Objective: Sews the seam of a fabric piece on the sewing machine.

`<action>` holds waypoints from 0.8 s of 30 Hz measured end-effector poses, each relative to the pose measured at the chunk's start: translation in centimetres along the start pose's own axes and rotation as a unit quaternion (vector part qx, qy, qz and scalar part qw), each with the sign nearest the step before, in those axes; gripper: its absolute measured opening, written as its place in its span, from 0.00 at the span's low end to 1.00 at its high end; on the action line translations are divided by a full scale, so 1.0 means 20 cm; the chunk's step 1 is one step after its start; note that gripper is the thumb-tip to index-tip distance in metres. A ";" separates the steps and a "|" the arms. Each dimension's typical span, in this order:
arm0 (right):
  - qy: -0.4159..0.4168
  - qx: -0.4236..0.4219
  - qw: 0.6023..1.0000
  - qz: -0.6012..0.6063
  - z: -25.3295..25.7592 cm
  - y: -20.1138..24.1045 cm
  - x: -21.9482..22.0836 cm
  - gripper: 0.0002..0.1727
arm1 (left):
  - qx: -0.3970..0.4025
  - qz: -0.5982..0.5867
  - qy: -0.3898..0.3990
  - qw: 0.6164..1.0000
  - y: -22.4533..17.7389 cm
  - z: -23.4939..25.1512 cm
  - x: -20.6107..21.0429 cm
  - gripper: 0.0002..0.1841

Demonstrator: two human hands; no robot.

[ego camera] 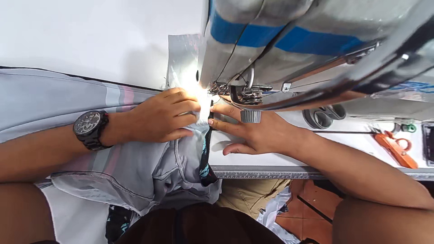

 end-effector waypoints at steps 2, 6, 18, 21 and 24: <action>-0.004 0.001 1.000 0.001 0.00 0.00 -0.01 0.41 | 0.001 -0.001 -0.001 1.000 -0.05 0.02 -0.01 0.14; -0.003 0.004 1.000 0.004 0.00 0.00 -0.01 0.40 | -0.034 -0.061 -0.127 0.989 -0.10 0.01 -0.01 0.14; 0.020 0.012 1.000 -0.008 0.01 0.00 -0.01 0.42 | -0.060 -0.037 -0.063 0.996 -0.13 0.03 0.08 0.21; 0.025 0.014 1.000 -0.006 0.01 0.00 -0.01 0.43 | -0.105 0.002 -0.027 0.994 -0.13 0.02 0.08 0.27; 0.032 0.028 0.999 0.005 0.00 0.00 0.00 0.45 | -0.120 0.010 0.009 0.993 -0.11 0.01 0.08 0.30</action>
Point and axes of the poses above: each hand's wrist, its own z-axis towards the middle knuckle, its own x-axis out of the palm, y = z × x, the point moved 2 cm from there along z, towards the middle knuckle, and after that the axes turned 4 degrees about x, right-handed, at the moved point
